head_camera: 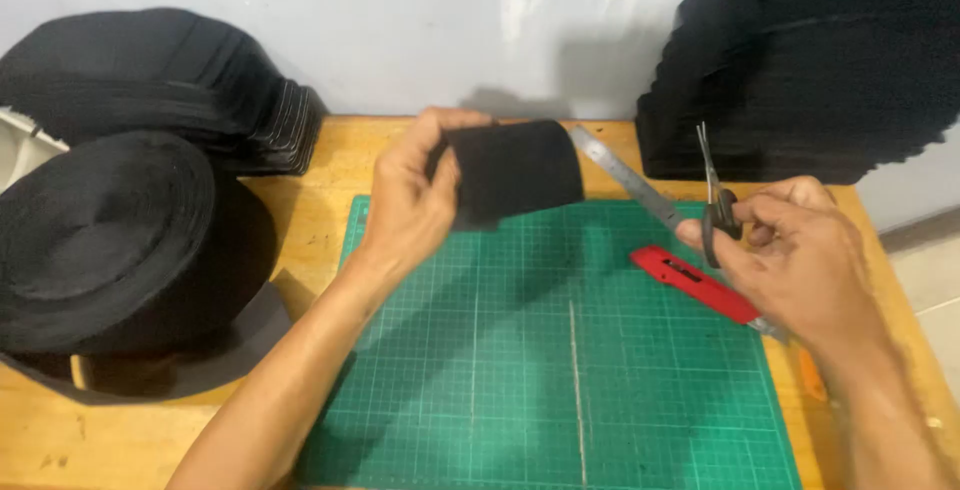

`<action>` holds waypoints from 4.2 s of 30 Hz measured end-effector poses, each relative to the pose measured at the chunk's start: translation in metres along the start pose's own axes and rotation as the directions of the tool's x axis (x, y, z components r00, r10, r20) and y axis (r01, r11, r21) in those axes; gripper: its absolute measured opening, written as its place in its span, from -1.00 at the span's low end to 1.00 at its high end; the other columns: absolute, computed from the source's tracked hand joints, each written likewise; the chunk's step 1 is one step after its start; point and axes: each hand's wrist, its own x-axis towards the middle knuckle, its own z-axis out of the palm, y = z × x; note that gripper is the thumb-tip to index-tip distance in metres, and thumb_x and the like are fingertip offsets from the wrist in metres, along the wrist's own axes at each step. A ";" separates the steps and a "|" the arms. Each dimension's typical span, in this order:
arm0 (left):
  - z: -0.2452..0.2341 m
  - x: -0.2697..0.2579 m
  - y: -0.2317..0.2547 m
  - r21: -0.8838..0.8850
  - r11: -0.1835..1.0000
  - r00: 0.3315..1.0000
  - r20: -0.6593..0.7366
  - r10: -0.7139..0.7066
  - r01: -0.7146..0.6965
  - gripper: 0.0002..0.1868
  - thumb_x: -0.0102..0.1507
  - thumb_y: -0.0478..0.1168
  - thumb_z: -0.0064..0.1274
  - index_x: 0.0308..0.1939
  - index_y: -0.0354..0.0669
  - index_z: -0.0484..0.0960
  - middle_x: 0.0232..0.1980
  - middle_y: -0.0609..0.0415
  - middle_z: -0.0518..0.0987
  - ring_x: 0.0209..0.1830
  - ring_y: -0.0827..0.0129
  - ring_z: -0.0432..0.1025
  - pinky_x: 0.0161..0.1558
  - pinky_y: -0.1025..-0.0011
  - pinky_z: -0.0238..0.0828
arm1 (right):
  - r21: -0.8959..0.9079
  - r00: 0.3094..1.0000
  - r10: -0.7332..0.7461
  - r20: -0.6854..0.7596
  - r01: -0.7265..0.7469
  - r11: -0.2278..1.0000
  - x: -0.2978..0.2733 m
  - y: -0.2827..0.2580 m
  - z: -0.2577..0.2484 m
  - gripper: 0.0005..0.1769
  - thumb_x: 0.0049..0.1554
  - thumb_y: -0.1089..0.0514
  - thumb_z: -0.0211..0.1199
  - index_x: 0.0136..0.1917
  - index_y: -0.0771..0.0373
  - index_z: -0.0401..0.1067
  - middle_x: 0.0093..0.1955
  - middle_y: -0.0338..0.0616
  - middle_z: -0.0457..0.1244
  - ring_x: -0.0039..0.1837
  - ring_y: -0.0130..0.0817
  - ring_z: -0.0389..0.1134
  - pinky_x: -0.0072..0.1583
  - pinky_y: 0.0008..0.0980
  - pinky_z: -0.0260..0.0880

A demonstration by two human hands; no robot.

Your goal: The person smooths a black fabric strip on a green cutting mat using an orange plastic scraper. They then use scissors to trim the edges of the fabric strip, rotating it to cut along the sides.

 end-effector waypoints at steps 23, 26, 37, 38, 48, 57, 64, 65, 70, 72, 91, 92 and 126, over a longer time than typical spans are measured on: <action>-0.004 0.007 0.026 0.307 0.942 0.944 -0.248 0.218 -0.136 -0.89 0.50 -0.52 0.05 0.03 -0.40 0.68 -0.08 -0.09 0.59 -0.12 0.33 0.42 -0.08 0.45 0.29 | -0.405 0.683 0.184 0.707 0.177 0.897 -0.028 -0.008 0.033 -0.87 0.11 -0.02 0.28 -0.20 -0.05 0.37 -0.06 -0.34 0.27 0.00 -0.16 0.38 -0.02 -0.05 0.34; 0.006 0.004 0.039 0.268 0.947 0.967 -0.130 0.218 -0.177 -0.91 0.48 -0.48 0.06 -0.01 -0.36 0.67 0.00 -0.10 0.64 0.03 0.22 0.50 0.10 0.34 0.40 | -0.425 0.574 0.287 0.767 0.118 0.898 -0.018 -0.026 0.007 -0.97 0.16 0.06 0.22 -0.16 -0.04 0.43 -0.07 -0.35 0.33 0.01 -0.29 0.37 -0.02 -0.22 0.29; 0.011 -0.076 0.002 0.155 0.982 0.935 0.350 0.051 -0.111 -0.70 0.36 -0.37 -0.17 0.02 -0.29 0.68 0.15 -0.13 0.67 0.17 0.10 0.60 0.22 0.27 0.53 | -0.624 0.742 0.615 0.268 -0.353 0.697 -0.022 0.057 -0.071 -0.83 0.14 -0.03 0.22 -0.08 -0.07 0.60 -0.11 -0.28 0.52 0.06 -0.19 0.48 0.13 -0.29 0.34; 0.008 -0.083 -0.005 0.147 0.987 0.932 0.362 0.007 -0.065 -0.71 0.34 -0.37 -0.12 0.03 -0.26 0.69 0.16 -0.12 0.67 0.19 0.13 0.60 0.24 0.28 0.51 | -0.566 0.756 0.605 0.251 -0.393 0.725 -0.030 0.076 -0.068 -0.77 0.09 -0.15 0.32 -0.20 -0.01 0.57 -0.22 -0.30 0.49 -0.07 -0.29 0.44 0.05 -0.34 0.32; -0.007 -0.102 -0.015 0.144 0.976 0.819 0.571 0.055 -0.166 -0.68 0.37 -0.14 -0.05 0.09 -0.14 0.70 0.24 0.01 0.66 0.32 0.24 0.52 0.43 -0.02 0.20 | -0.715 0.800 0.528 0.286 -0.188 0.673 -0.066 0.118 -0.074 -0.43 0.18 -0.43 -0.19 -0.07 -0.05 0.46 -0.01 -0.02 0.47 0.14 0.09 0.46 0.15 -0.08 0.38; -0.008 -0.105 -0.012 0.175 0.974 0.765 0.644 -0.001 -0.146 -0.55 0.15 -0.33 0.16 0.14 -0.06 0.69 0.34 0.04 0.60 0.39 0.20 0.43 0.47 -0.04 0.00 | -0.793 0.805 0.586 0.091 -0.298 0.532 -0.104 0.130 -0.066 -0.53 0.17 -0.49 -0.05 -0.07 -0.26 0.50 0.15 -0.42 0.42 0.17 -0.21 0.51 0.15 -0.19 0.46; -0.020 -0.099 0.013 0.304 0.943 0.695 0.708 -0.127 -0.137 0.02 -0.20 0.26 0.58 0.30 0.06 0.61 0.58 -0.11 0.25 0.64 -0.33 -0.22 0.44 -0.32 -0.39 | -0.212 0.923 0.383 -0.022 -0.379 0.901 -0.138 0.258 -0.026 -0.52 0.06 0.19 0.43 0.27 0.21 0.53 -0.13 0.03 0.48 -0.10 -0.21 0.53 0.03 -0.28 0.48; -0.022 -0.098 0.017 0.306 0.945 0.666 0.729 -0.154 -0.115 0.14 -0.31 0.35 0.50 0.33 0.10 0.60 0.63 -0.18 0.05 0.62 -0.42 -0.38 0.39 -0.40 -0.52 | -0.332 0.995 0.093 -0.046 -0.103 0.938 -0.141 0.271 -0.025 -0.53 0.06 0.07 0.34 0.26 0.14 0.56 -0.22 -0.04 0.42 -0.18 -0.11 0.43 0.02 -0.22 0.44; -0.020 -0.100 0.025 0.260 0.966 0.630 0.750 -0.203 0.001 0.03 -0.36 0.46 0.25 0.11 0.08 0.75 0.57 -0.11 0.23 0.66 -0.20 -0.26 0.36 -0.45 -0.79 | 0.501 0.648 0.594 0.476 -0.755 0.422 -0.164 0.376 -0.010 -0.26 0.28 0.47 -0.11 0.63 -0.02 0.27 0.18 0.14 0.27 -0.17 -0.10 0.21 -0.25 -0.38 0.05; -0.009 -0.106 0.012 0.340 0.940 0.813 0.539 -0.219 0.028 -0.50 0.05 0.29 0.28 -0.21 0.02 0.69 0.29 -0.02 0.52 0.51 0.04 0.25 0.44 -0.23 -0.24 | -0.217 0.994 0.105 -0.008 -0.104 0.971 -0.165 0.284 -0.014 -0.31 0.06 0.25 -0.01 0.45 0.21 0.49 0.09 0.15 0.40 -0.10 -0.01 0.37 0.04 -0.23 0.35; 0.019 -0.082 -0.002 0.657 0.746 0.764 0.537 -0.358 -0.113 -0.18 0.35 0.42 -0.59 0.60 0.23 0.15 0.67 -0.31 -0.27 0.63 -0.29 -0.30 0.38 -0.34 -0.38 | -0.096 0.910 -0.413 0.050 0.416 0.904 -0.103 -0.007 0.040 -0.45 0.13 0.08 0.33 0.39 0.06 0.40 0.17 -0.23 0.32 0.07 -0.31 0.42 0.12 -0.33 0.41; 0.017 -0.083 0.004 0.636 0.768 0.750 0.546 -0.373 -0.081 -0.12 0.32 0.44 -0.44 0.62 0.15 0.05 0.67 -0.30 -0.30 0.64 -0.25 -0.36 0.41 -0.30 -0.52 | -0.128 0.891 -0.432 0.142 0.449 0.884 -0.097 -0.007 0.045 -0.39 0.10 0.16 0.27 0.43 0.06 0.33 0.27 -0.26 0.28 0.10 -0.27 0.43 -0.03 -0.27 0.50; 0.028 -0.210 0.017 0.395 0.873 0.904 0.413 0.109 -0.286 -0.52 0.40 -0.05 0.15 0.23 -0.38 0.55 0.38 -0.30 0.48 0.47 -0.28 0.26 0.37 -0.51 -0.15 | -0.648 0.868 -0.023 0.496 0.388 0.655 -0.041 -0.084 0.105 -0.57 0.24 0.07 -0.09 0.32 0.20 0.31 -0.17 0.07 0.36 -0.24 0.28 0.48 -0.25 0.16 0.51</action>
